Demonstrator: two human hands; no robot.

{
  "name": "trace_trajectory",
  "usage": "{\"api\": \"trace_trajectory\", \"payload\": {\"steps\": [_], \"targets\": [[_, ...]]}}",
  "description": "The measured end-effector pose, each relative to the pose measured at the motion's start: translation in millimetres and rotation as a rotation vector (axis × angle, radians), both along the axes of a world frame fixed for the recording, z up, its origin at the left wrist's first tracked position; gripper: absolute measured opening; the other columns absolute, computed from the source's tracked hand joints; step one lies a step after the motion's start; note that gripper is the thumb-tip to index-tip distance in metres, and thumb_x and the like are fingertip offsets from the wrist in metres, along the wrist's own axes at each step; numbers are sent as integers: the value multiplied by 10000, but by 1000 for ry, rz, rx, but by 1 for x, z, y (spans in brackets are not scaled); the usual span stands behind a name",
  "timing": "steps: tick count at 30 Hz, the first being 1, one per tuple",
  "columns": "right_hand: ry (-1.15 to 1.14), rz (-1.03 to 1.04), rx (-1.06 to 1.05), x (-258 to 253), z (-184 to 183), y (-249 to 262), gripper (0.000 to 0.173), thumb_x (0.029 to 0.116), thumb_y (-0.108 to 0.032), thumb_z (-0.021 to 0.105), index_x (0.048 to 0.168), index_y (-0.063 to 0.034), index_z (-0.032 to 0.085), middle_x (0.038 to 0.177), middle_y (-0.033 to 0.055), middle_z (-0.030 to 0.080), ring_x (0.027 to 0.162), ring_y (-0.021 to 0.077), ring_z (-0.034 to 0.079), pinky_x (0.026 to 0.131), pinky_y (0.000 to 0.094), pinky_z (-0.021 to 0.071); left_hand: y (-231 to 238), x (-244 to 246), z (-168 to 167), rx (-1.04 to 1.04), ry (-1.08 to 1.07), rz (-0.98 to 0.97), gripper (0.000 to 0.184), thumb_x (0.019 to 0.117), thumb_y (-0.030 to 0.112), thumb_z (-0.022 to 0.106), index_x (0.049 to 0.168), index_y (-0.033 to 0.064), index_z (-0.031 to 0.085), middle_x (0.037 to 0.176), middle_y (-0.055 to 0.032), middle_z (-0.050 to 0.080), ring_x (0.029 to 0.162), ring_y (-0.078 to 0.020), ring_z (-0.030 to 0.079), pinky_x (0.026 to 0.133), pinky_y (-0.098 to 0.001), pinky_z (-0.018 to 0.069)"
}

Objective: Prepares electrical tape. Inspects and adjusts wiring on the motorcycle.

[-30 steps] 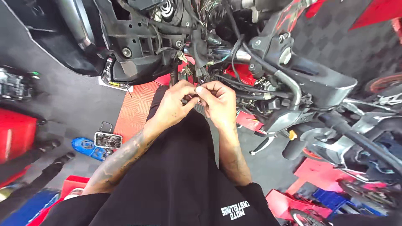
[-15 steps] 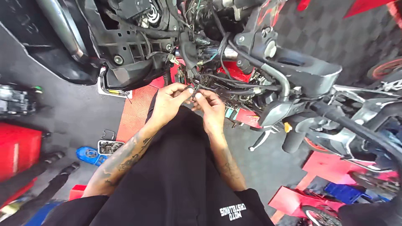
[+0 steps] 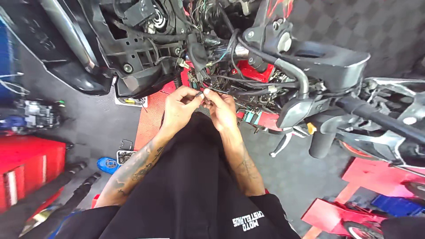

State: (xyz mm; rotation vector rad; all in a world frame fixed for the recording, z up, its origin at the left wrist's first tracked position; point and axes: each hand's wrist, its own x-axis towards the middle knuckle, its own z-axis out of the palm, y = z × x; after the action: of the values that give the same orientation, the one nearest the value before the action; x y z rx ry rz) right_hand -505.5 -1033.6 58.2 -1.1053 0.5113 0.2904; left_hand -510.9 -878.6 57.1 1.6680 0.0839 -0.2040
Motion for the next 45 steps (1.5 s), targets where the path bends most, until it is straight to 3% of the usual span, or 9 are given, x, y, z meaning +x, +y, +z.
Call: {"api": "trace_trajectory", "payload": {"steps": [5,17,20,24,27,29,34,40,45], "targets": [[-15,31,126,0,-6,-1,61,979,-125,668,968,-81,709,824,13,672,689,84,624,672,271,567,-4,5,1,-367,378,102,119,1010,151,654,1046,41,682,920,-47,719,775,-157,711,756,-353,631],[-125,123,140,1,-13,-9,112,1008,-122,617,1028,-50,701,849,48,686,703,108,644,690,288,580,-4,18,5,-589,745,51,292,1076,301,497,1075,90,699,948,-37,703,805,-127,677,718,-291,583],[-124,128,134,2,-13,-10,97,998,-114,638,1043,-52,697,857,50,688,707,108,647,689,289,584,-5,11,10,-497,646,91,238,1063,278,565,1175,79,632,955,-52,691,784,-148,677,730,-311,596],[-97,113,124,1,-12,-9,84,982,-117,664,1034,-64,701,861,32,683,709,92,627,701,277,567,-12,-4,13,-14,176,133,358,997,198,695,1225,73,448,936,-33,708,742,-146,731,688,-334,651],[-106,105,154,0,-13,-8,70,983,-116,661,1015,-69,702,838,27,664,699,90,606,698,275,554,-9,-8,7,338,-221,43,234,1008,180,675,1149,13,592,958,-61,706,798,-121,709,722,-303,622],[-107,105,161,0,-13,-8,71,980,-123,666,1008,-71,705,822,21,660,695,91,608,700,275,556,-6,-7,6,451,-330,-5,182,1015,178,662,1105,23,692,973,-75,723,831,-114,705,761,-290,606],[-116,125,159,0,-15,-11,75,983,-126,672,1022,-69,701,838,23,665,706,89,616,704,271,558,-5,-5,9,478,-329,-50,191,1013,181,667,1121,46,749,1027,-77,741,880,-111,719,795,-272,608],[-158,168,27,-5,-18,-19,176,936,-14,695,1112,-30,701,964,52,718,770,110,658,745,297,593,-1,3,24,374,-17,-89,152,992,210,684,1112,126,727,948,21,738,789,-28,697,706,-218,595],[-221,160,-154,-4,-17,-14,175,949,-31,689,1122,-3,696,979,66,728,812,134,696,755,319,615,-5,8,15,365,-34,-58,137,996,213,671,1085,126,729,1122,-36,673,907,-82,673,728,-254,588]]}}
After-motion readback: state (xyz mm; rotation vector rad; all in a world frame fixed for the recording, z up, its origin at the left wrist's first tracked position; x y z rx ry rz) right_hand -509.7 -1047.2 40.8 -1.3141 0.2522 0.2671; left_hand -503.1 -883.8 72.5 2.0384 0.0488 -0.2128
